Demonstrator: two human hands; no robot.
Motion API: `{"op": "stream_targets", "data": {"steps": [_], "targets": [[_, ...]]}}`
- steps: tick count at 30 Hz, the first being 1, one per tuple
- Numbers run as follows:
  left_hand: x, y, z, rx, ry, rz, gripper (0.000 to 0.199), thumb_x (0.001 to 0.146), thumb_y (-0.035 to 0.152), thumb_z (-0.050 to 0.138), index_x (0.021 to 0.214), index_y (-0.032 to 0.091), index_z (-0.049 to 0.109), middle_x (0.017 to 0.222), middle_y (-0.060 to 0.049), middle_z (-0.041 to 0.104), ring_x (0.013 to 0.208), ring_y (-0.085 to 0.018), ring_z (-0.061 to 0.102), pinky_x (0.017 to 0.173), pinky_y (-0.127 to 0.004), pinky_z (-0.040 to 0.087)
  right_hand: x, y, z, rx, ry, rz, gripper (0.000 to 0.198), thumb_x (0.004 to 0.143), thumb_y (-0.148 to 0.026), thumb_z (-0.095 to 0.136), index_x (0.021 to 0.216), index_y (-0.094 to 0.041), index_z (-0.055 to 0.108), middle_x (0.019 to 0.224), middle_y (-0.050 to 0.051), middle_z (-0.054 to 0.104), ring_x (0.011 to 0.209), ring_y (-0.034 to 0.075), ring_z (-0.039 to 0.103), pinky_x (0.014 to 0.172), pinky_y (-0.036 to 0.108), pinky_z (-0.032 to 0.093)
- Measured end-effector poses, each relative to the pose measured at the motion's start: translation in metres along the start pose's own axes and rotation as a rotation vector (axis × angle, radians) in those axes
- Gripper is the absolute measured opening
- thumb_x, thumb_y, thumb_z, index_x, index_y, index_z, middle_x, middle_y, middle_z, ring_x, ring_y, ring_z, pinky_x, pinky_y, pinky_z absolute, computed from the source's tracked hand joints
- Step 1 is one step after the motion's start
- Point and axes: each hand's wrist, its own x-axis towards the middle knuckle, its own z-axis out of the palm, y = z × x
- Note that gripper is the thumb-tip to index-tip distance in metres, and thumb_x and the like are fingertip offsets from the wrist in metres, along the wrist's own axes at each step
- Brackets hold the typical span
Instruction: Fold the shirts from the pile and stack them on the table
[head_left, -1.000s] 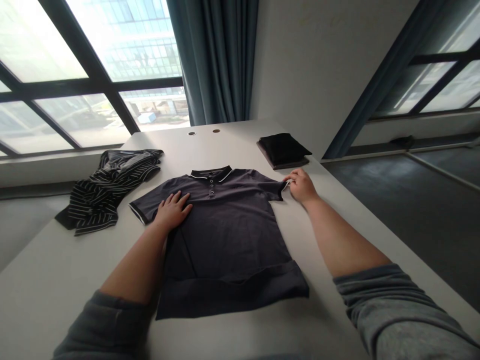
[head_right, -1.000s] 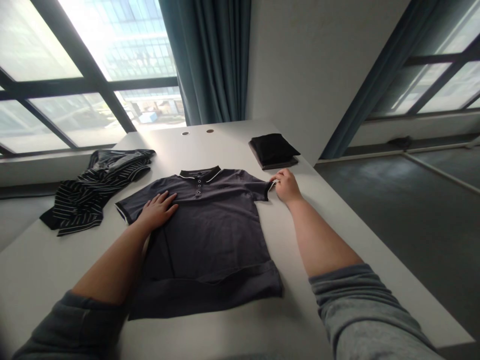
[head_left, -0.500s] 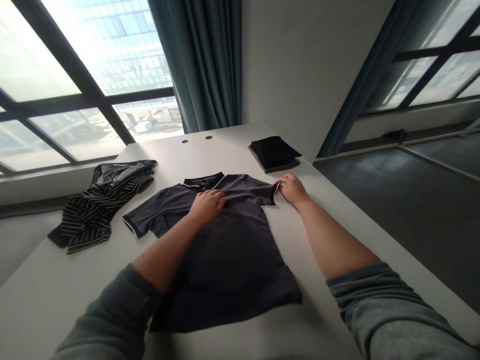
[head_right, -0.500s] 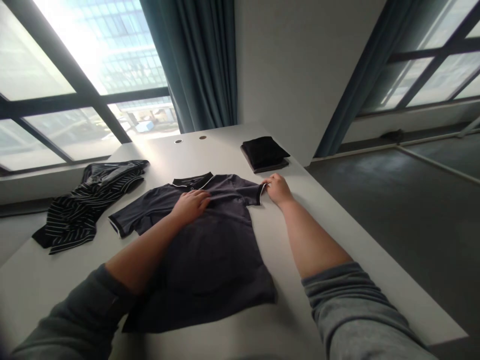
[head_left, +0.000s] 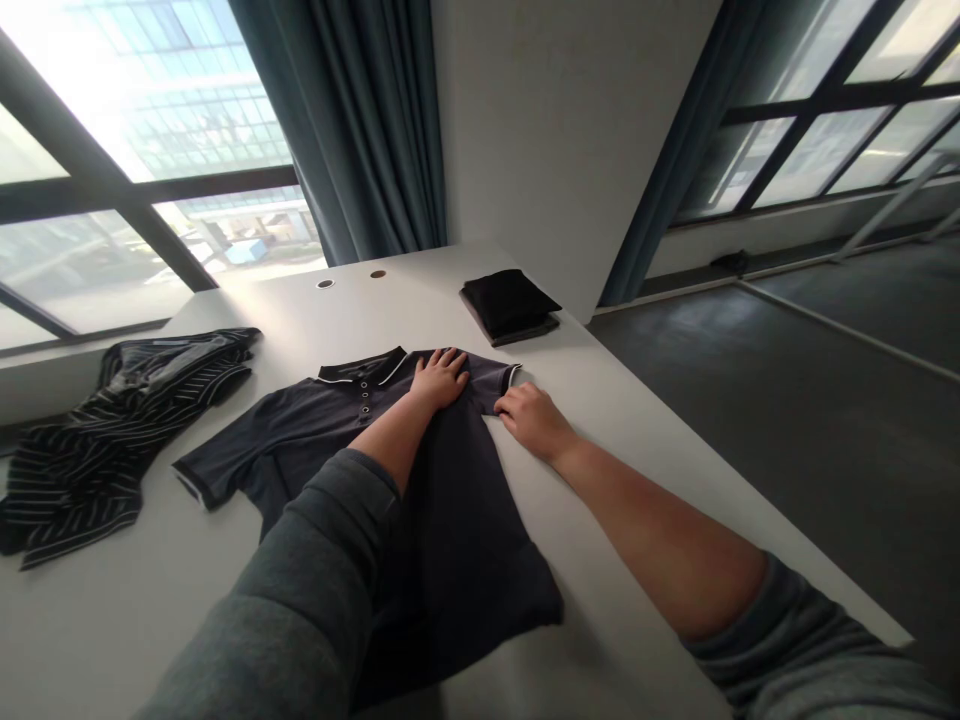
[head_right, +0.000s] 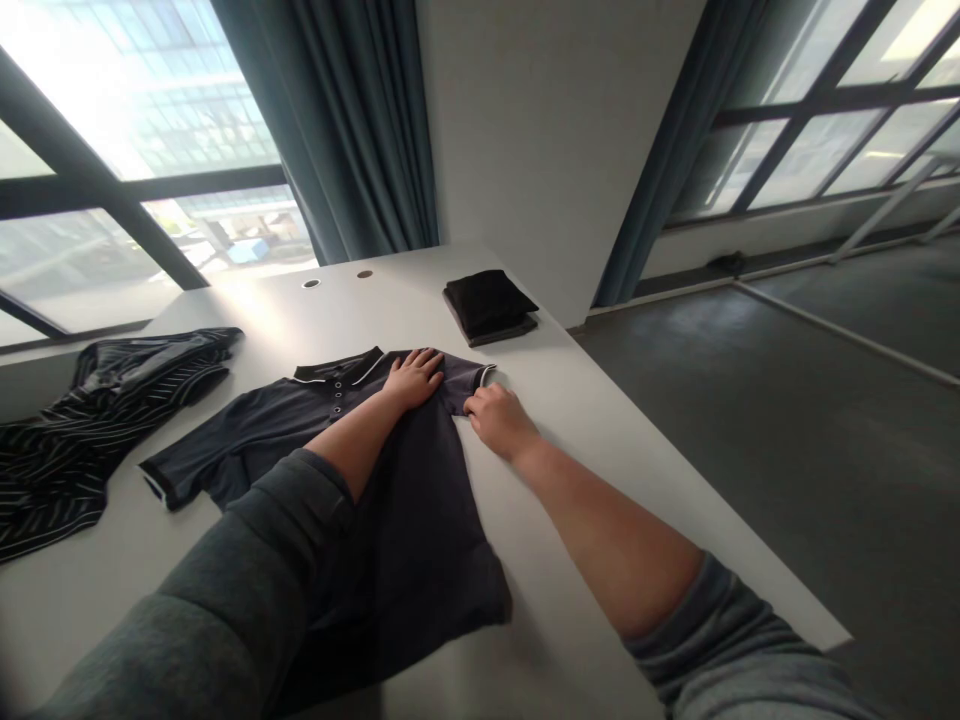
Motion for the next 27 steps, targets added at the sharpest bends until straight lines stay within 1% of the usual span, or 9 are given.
{"op": "stream_targets", "data": {"steps": [6,9,11,14,17,19,22,25,27], "targets": [[-0.003,0.002,-0.001,0.007,-0.016,-0.011,0.073,0.102,0.069,0.035,0.167,0.035,0.031,0.177,-0.003,0.022,0.162,-0.039,0.014,0.127,-0.069,0.012,0.000,-0.008,-0.011,0.041,-0.142,-0.095,0.011,0.093,-0.014,0.062,0.095,-0.018,0.072,0.097,0.008,0.075,0.091,0.022,0.065,0.083,0.032,0.042],[-0.005,0.004,-0.005,0.025,-0.033,-0.008,0.082,0.098,0.076,0.035,0.168,0.034,0.028,0.177,-0.004,0.019,0.162,-0.042,0.011,0.126,-0.072,0.010,0.001,-0.010,-0.011,0.049,-0.100,-0.115,0.009,0.095,-0.021,0.063,0.095,-0.018,0.071,0.098,0.008,0.073,0.094,0.024,0.065,0.086,0.032,0.043],[-0.006,0.005,-0.005,0.017,-0.030,-0.009,0.082,0.098,0.076,0.035,0.168,0.034,0.028,0.177,-0.004,0.020,0.162,-0.042,0.011,0.125,-0.073,0.010,0.005,-0.010,-0.006,0.049,0.004,-0.095,0.016,0.098,-0.028,0.060,0.100,-0.018,0.072,0.107,0.011,0.073,0.104,0.026,0.064,0.094,0.035,0.044],[-0.009,0.010,-0.004,0.007,0.024,-0.036,0.073,0.101,0.070,0.035,0.165,0.035,0.036,0.176,-0.004,0.022,0.162,-0.041,0.014,0.125,-0.072,0.012,0.016,-0.005,0.005,0.057,0.100,0.031,0.032,0.102,-0.033,0.053,0.124,-0.016,0.070,0.130,0.017,0.068,0.121,0.030,0.060,0.105,0.040,0.043],[-0.017,0.017,-0.003,0.037,0.143,-0.158,0.065,0.104,0.062,0.032,0.160,0.033,0.045,0.177,-0.005,0.020,0.161,-0.040,0.016,0.127,-0.067,0.014,0.024,0.004,0.018,0.038,0.000,0.203,0.050,0.104,-0.038,0.048,0.149,-0.016,0.055,0.159,0.020,0.050,0.144,0.034,0.047,0.119,0.053,0.033],[-0.025,0.018,-0.004,0.045,0.164,-0.259,0.064,0.105,0.060,0.029,0.161,0.031,0.045,0.177,-0.007,0.019,0.159,-0.041,0.020,0.126,-0.066,0.015,0.026,0.010,0.025,0.021,-0.094,0.278,0.058,0.106,-0.043,0.044,0.158,-0.017,0.045,0.170,0.018,0.034,0.155,0.036,0.034,0.124,0.061,0.022],[-0.043,0.001,-0.010,0.049,0.197,-0.336,0.065,0.106,0.059,0.029,0.162,0.029,0.043,0.175,-0.011,0.026,0.157,-0.040,0.026,0.126,-0.066,0.018,0.027,0.013,0.028,0.007,-0.172,0.307,0.065,0.106,-0.046,0.039,0.164,-0.018,0.036,0.175,0.015,0.021,0.160,0.034,0.023,0.127,0.065,0.015],[-0.065,-0.037,-0.026,0.053,0.394,-0.333,0.058,0.105,0.052,0.039,0.154,0.024,0.052,0.168,-0.014,0.037,0.151,-0.037,0.038,0.124,-0.059,0.030,0.026,0.012,0.030,-0.026,-0.182,0.315,0.068,0.105,-0.044,0.037,0.166,-0.013,0.032,0.175,0.016,0.019,0.161,0.033,0.021,0.127,0.064,0.015],[-0.079,-0.066,-0.037,0.007,0.489,-0.264,0.050,0.104,0.044,0.044,0.146,0.021,0.059,0.158,-0.015,0.047,0.140,-0.033,0.051,0.120,-0.050,0.040,0.027,0.010,0.030,-0.046,-0.167,0.319,0.069,0.104,-0.042,0.037,0.165,-0.011,0.032,0.175,0.017,0.020,0.161,0.033,0.022,0.128,0.063,0.015]]}}
